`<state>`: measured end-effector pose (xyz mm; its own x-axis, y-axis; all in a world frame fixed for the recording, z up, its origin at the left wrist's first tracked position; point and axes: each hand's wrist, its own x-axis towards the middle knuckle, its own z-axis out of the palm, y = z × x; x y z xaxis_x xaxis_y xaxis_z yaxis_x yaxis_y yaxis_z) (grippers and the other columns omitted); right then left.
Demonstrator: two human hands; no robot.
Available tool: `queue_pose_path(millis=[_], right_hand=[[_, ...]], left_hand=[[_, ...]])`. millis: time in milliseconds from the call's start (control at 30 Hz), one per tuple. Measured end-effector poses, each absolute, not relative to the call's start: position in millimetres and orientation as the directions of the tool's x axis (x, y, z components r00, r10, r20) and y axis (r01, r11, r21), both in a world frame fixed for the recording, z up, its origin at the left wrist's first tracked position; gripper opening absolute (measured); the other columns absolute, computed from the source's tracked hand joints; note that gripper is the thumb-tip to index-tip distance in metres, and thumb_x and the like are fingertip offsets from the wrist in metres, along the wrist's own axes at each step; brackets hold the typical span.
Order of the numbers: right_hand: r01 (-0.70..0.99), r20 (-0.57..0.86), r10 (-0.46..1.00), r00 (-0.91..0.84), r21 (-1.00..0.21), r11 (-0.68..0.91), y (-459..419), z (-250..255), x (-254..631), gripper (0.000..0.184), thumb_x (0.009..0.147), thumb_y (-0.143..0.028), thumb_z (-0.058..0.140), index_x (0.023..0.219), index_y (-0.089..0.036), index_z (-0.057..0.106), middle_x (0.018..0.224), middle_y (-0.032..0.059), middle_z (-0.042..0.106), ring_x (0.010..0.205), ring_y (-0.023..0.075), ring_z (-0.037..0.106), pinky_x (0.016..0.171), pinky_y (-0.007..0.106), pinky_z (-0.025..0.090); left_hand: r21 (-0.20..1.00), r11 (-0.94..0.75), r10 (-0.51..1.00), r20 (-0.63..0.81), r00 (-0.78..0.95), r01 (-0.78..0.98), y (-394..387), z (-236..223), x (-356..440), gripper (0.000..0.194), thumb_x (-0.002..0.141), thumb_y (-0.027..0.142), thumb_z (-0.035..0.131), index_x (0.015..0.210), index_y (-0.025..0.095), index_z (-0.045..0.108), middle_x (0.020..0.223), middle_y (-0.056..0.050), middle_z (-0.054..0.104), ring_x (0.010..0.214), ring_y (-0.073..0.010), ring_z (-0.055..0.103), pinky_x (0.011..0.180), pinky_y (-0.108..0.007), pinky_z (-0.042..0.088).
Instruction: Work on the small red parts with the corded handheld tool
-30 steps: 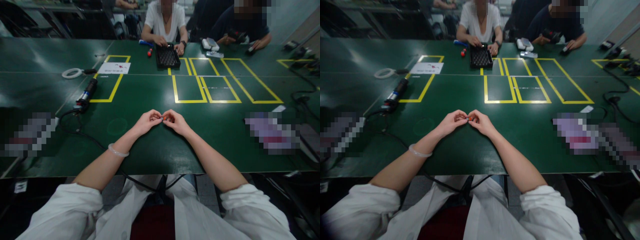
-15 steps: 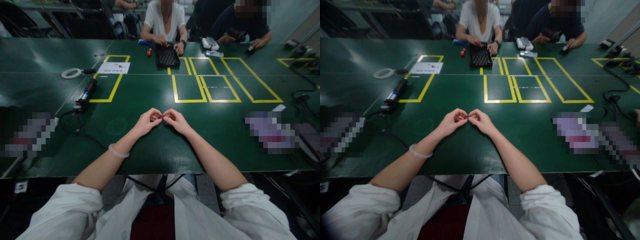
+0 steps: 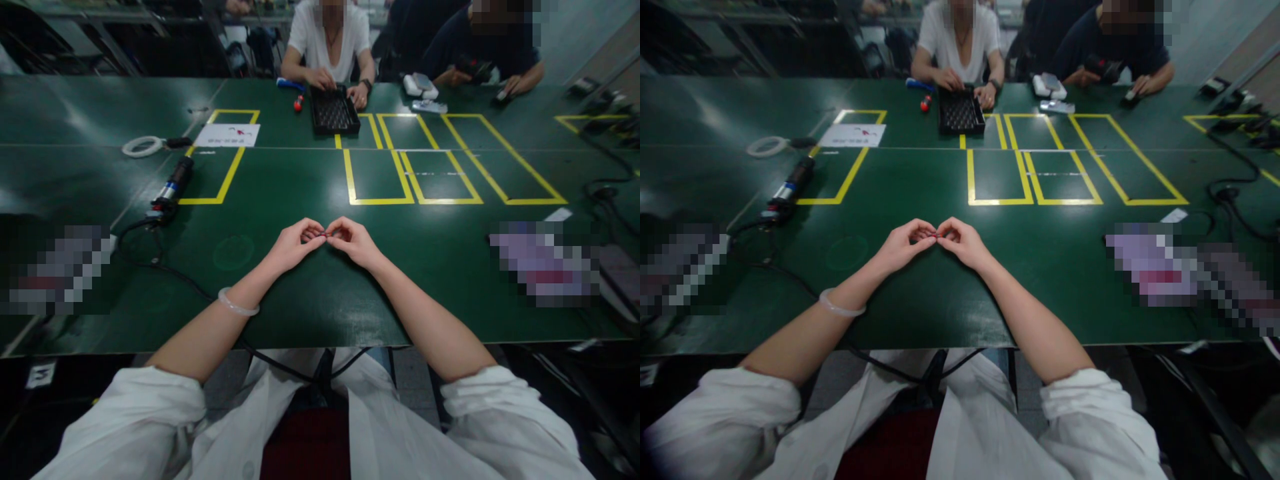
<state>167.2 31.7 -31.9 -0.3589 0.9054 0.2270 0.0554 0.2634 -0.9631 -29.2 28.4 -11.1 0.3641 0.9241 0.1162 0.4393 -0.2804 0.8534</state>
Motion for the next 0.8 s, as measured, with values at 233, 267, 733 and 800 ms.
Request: queue_pose_path(millis=[233,267,733,800], right_hand=[[0.045,0.221,0.910,-0.351,-0.967,0.253,34.5,-38.3,166.7,0.027,0.076,-0.035,0.071,0.094,-0.020,0.056,0.086,-0.0001,0.062,0.062,0.0101,0.051,0.057,0.025,0.042],[0.031,0.221,0.910,-0.350,-0.968,0.248,34.9,-39.5,166.6,0.029,0.076,-0.035,0.071,0.096,-0.021,0.056,0.088,0.0002,0.063,0.062,0.0101,0.051,0.058,0.025,0.043],[-0.037,0.188,0.908,-0.376,-0.981,0.188,36.6,-43.0,167.3,0.027,0.079,-0.038,0.070,0.095,-0.019,0.058,0.082,0.0003,0.062,0.066,0.0114,0.055,0.065,0.027,0.047],[-0.040,0.217,0.901,-0.375,-0.975,0.219,36.5,-42.4,167.4,0.024,0.080,-0.035,0.069,0.094,-0.019,0.058,0.083,0.0002,0.062,0.066,0.0110,0.054,0.064,0.027,0.046]], left_hand=[[0.849,-0.333,0.910,0.176,0.374,0.411,27.5,-7.7,-29.2,0.027,0.084,0.039,0.066,0.097,0.015,0.066,0.096,-0.007,0.066,0.085,-0.0171,0.061,0.081,-0.031,0.049],[0.846,-0.347,0.907,0.192,0.375,0.406,27.3,-7.5,-29.1,0.026,0.083,0.038,0.066,0.097,0.015,0.066,0.097,-0.007,0.066,0.086,-0.0169,0.061,0.082,-0.030,0.049],[0.809,-0.415,0.886,0.257,0.385,0.417,26.7,-11.1,-29.0,0.023,0.083,0.032,0.067,0.099,0.016,0.062,0.101,-0.007,0.062,0.090,-0.0172,0.061,0.083,-0.032,0.051],[0.824,-0.378,0.901,0.224,0.371,0.421,27.2,-11.3,-28.7,0.027,0.082,0.033,0.068,0.100,0.016,0.061,0.101,-0.007,0.063,0.089,-0.0171,0.062,0.081,-0.031,0.051]])
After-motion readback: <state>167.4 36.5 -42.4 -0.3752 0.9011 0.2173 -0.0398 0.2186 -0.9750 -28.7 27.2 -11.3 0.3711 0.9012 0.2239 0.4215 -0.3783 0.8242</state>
